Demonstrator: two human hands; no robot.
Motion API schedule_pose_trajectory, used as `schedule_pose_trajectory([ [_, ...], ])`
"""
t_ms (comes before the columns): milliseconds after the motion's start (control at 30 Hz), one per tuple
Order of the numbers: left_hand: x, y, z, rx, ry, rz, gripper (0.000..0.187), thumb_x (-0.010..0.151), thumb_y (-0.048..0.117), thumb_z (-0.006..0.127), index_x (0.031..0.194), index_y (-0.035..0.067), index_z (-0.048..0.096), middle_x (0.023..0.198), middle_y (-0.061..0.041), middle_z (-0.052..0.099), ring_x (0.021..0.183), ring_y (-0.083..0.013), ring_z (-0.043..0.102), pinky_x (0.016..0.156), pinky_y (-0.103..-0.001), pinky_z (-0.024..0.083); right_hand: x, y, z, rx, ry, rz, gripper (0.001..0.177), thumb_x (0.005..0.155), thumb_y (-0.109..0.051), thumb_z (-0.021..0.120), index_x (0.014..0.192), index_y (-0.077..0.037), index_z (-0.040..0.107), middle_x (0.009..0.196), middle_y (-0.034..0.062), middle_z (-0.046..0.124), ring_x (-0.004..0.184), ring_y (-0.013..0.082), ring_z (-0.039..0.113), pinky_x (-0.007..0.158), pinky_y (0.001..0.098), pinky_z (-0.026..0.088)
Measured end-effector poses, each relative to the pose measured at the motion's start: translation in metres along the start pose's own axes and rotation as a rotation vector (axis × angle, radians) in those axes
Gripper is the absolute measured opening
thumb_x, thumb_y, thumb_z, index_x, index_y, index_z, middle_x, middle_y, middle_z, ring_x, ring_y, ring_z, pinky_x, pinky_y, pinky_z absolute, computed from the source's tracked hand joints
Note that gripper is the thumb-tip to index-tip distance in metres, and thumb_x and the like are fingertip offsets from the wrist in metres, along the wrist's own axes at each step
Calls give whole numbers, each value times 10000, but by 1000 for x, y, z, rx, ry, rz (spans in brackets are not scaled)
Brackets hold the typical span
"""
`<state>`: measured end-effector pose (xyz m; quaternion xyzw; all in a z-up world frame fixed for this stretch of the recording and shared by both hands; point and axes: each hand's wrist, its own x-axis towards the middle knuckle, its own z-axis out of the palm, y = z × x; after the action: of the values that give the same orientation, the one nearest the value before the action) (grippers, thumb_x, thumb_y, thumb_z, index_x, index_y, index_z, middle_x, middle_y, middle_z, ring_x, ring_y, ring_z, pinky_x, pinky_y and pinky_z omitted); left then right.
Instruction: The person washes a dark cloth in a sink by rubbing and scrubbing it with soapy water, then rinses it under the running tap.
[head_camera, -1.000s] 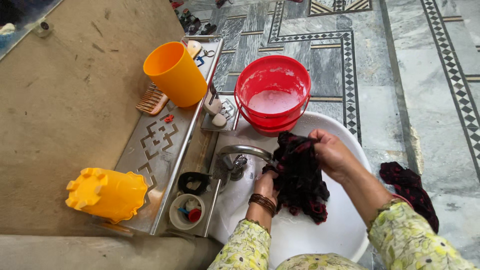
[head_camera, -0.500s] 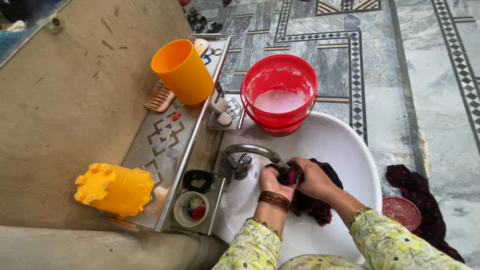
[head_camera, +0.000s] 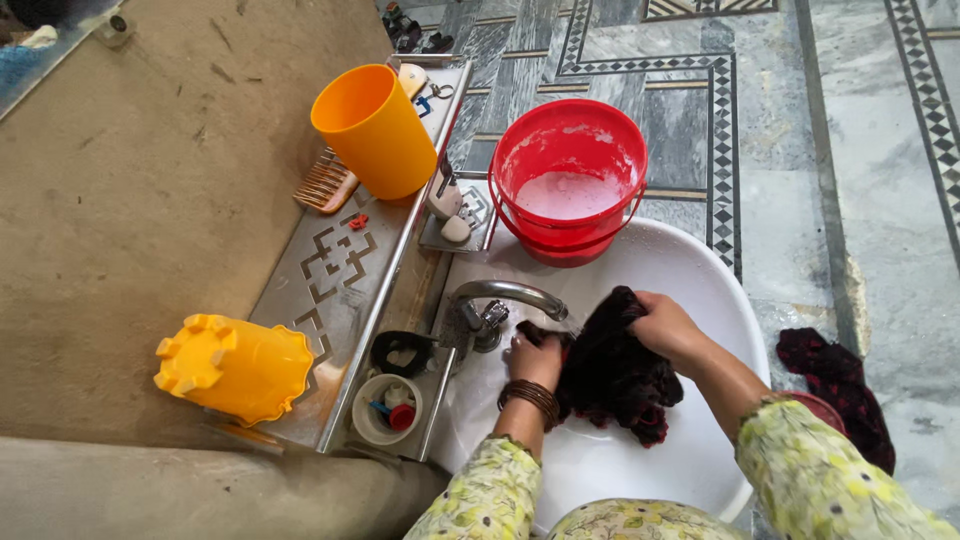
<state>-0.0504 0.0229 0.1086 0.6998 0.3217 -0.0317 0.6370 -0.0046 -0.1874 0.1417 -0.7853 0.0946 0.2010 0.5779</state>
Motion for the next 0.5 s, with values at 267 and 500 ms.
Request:
schedule_pose_trajectory([
  [267,8,-31,25,660,-150,556,328,767,134,760,1087,72,722,1258,-221,646,1174,-479,571,992,-496,483,-44,-56,-28,408,-385,-39,420,821,96,640,1221,-21,685,1064,52,745,976,160,680,893,337,537],
  [500,29,7,30,104,-89,148,139,859,44,636,965,25,724,899,-153,764,832,-293,746,714,-417,591,-28,-40,-35,-583,-189,-94,659,736,-44,786,1362,-99,588,1117,108,745,1083,268,700,976,375,531],
])
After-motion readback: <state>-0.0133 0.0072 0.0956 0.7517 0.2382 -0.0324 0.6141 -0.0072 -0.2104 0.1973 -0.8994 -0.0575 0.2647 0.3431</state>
